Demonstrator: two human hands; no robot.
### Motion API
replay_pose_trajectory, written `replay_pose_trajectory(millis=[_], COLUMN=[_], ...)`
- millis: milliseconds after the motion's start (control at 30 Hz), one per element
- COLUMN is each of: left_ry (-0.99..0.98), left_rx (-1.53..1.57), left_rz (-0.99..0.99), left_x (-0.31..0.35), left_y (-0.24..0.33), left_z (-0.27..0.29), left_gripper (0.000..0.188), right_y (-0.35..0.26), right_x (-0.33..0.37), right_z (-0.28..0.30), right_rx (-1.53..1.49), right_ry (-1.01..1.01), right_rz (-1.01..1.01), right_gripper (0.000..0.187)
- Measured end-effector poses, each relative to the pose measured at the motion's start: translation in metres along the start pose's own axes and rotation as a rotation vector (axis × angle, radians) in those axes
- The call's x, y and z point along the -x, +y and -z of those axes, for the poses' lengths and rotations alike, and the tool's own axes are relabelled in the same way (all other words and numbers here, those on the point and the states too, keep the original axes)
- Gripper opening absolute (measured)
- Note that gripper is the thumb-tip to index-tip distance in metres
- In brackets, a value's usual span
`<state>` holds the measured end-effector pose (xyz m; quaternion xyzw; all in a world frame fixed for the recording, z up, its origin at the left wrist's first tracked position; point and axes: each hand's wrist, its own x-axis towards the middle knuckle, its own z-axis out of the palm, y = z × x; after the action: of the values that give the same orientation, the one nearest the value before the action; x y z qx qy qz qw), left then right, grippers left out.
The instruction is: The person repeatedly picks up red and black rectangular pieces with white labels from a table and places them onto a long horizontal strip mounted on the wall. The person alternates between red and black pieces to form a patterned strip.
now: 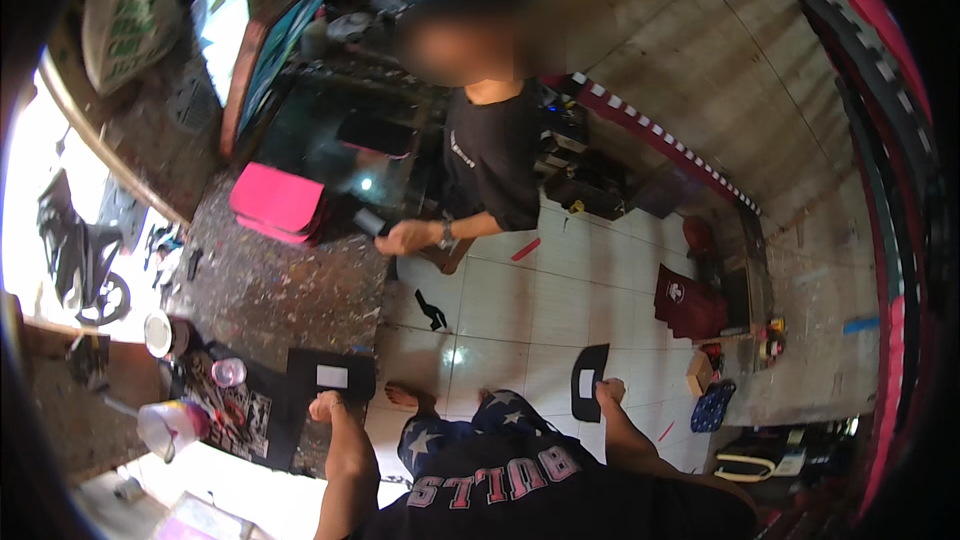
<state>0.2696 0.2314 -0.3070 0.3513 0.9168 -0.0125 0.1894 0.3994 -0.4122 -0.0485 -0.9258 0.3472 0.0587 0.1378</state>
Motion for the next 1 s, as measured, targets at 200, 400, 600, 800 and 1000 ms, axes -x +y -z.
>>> replay_pose_trajectory(millis=[200,400,600,800,1000], left_ry=[-0.067,0.068,0.09,-0.023,-0.142], left_rx=[-0.074,-0.105,0.44,0.38,0.332], left_rz=[-0.149,-0.291,-0.354,-0.611,-1.246], left_x=[-0.01,-0.002,0.088,0.198,0.35], left_y=[-0.007,-0.007,-0.061,-0.149,-0.202], left_z=[-0.013,0.015,0.07,0.092,0.068], left_gripper=[0.021,0.019,0.031,0.026,0.026], right_y=[0.07,0.12,0.195,0.192,0.189], right_x=[-0.009,-0.048,-0.125,-0.184,-0.238], right_z=[0.034,0.035,-0.014,-0.005,0.072], right_rx=[-0.119,-0.274,-1.026,-0.98,-1.06], right_ry=[0.135,0.22,-0.081,-0.142,-0.178], right_rz=[-0.193,-0.207,-0.342,-0.077,0.016], right_gripper=[0.019,0.019,0.014,0.009,0.008])
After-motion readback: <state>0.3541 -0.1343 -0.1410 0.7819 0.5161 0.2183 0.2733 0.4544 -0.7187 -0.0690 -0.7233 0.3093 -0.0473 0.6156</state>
